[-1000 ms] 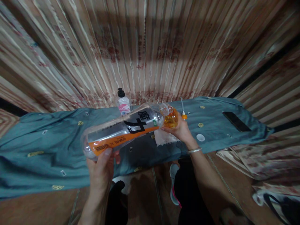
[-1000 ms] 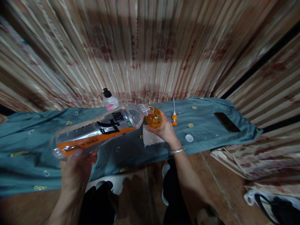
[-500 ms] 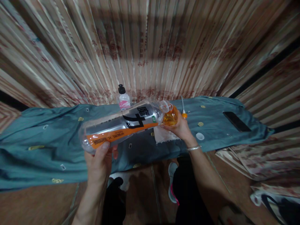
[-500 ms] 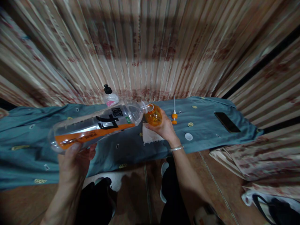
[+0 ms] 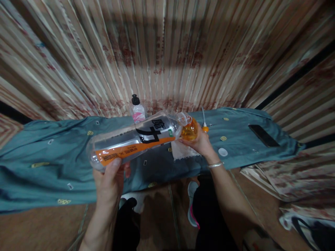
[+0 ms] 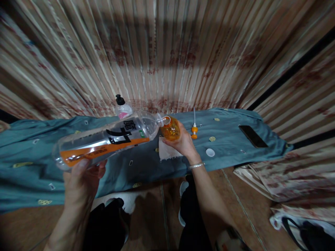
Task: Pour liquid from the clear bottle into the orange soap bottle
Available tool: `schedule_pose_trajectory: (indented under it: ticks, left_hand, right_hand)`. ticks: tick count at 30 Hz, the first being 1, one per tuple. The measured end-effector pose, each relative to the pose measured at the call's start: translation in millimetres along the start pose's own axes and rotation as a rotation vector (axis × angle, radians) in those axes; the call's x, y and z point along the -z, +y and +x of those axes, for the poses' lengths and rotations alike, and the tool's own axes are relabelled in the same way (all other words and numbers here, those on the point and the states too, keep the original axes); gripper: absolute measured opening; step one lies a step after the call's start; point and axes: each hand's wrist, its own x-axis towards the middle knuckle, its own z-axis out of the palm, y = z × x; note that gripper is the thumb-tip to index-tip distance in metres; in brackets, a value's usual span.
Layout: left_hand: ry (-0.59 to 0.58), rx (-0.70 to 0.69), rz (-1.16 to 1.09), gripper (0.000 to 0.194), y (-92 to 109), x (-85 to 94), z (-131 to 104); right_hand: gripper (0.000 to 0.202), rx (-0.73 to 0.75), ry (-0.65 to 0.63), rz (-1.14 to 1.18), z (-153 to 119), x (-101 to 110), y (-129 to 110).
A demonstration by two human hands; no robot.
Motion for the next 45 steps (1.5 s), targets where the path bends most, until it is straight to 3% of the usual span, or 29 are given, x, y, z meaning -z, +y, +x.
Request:
schedule_pose_trajectory:
  ticks: [32, 45]
  left_hand:
    - [-0.041, -0.034, 0.004, 0.044, 4, 6.1, 3]
    - [0.013, 0.011, -0.020, 0.051, 0, 7.3, 3]
  right_hand:
    - [0.089, -0.018, 0.027, -0.055, -5, -1, -14]
    - [0.094, -0.004, 0.021, -0.040, -2, -5, -4]
